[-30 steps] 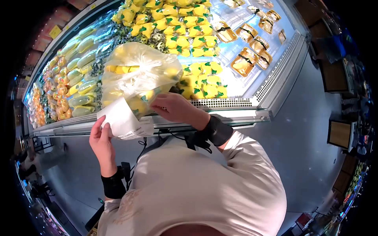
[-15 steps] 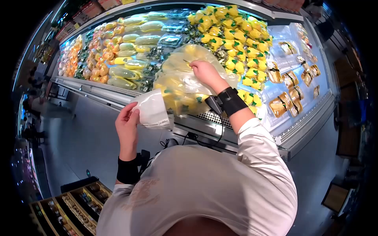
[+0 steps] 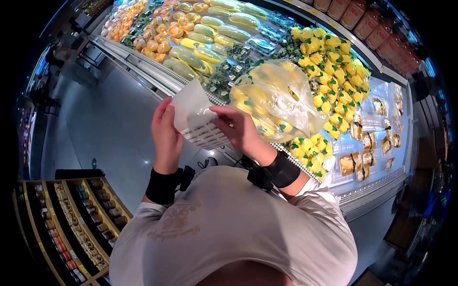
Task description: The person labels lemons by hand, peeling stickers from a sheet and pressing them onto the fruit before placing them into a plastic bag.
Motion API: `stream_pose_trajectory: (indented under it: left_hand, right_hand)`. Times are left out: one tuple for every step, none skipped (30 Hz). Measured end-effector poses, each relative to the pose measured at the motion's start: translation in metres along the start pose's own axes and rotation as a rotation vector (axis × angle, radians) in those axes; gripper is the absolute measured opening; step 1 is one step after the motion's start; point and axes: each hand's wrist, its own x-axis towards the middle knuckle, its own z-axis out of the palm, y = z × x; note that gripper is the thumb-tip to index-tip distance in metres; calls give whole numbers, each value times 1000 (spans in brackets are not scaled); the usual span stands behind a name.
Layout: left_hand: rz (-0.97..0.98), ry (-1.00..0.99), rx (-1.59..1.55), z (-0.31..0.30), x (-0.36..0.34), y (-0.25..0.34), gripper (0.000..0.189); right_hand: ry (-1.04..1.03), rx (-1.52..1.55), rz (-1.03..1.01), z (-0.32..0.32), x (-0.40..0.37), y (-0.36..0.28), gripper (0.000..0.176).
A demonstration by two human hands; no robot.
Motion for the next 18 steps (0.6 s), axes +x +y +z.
stream_pose_trajectory:
  left_hand:
    - [-12, -21, 1, -2, 1, 2, 25]
    - [13, -124, 31, -3, 1, 3, 31]
    - [36, -228, 59, -5, 1, 4, 38]
    - [17, -251, 55, -10, 2, 4, 38]
    - [41, -346, 236, -18, 5, 2, 43]
    - [65, -453, 408, -23, 7, 0, 48]
    - [-33, -460, 415, -24, 7, 0, 45]
    - [-66, -516, 393, -25, 8, -1, 45]
    - [-96, -484, 313, -27, 10, -2, 44]
    - [-130, -449, 239, -26, 12, -4, 43]
    - [-167, -502, 226, -22, 12, -5, 43]
    - [-223, -434, 180, -19, 13, -3, 42]
    - [-276, -356, 144, -17, 13, -2, 42]
    - [-299, -388, 147, -16, 13, -3, 42]
    - [-326, -378, 149, -15, 14, -4, 42]
    - [-349, -366, 152, -13, 16, -4, 41]
    - [-362, -387, 159, -9, 16, -4, 41]
    - [-399, -395, 153, -4, 14, -3, 41]
  right_hand:
    - [23, -7, 2, 3, 1, -1, 34]
    - [54, 38, 38, 6, 2, -3, 32]
    - [85, 82, 74, 9, 2, -4, 30]
    - [114, 72, 81, 13, 3, -7, 30]
    - [120, 99, 78, 17, 3, -10, 28]
    - [137, 119, 77, 18, 2, -13, 27]
    - [134, -37, 81, 18, 0, -17, 25]
    - [164, -153, 40, 20, -1, -16, 23]
    - [191, -215, -19, 22, -3, -18, 24]
    - [195, -234, -24, 24, -5, -16, 22]
    - [217, -324, -100, 26, -6, -12, 21]
    - [229, -411, -177, 27, -7, -9, 20]
    - [268, -427, -157, 28, -9, -10, 20]
    - [286, -454, -179, 29, -9, -11, 18]
    - [299, -478, -204, 29, -11, -11, 17]
    - [327, -485, -194, 29, -13, -11, 17]
    - [350, -524, -211, 30, -15, -11, 17]
    - [369, -560, -230, 30, -17, -11, 17]
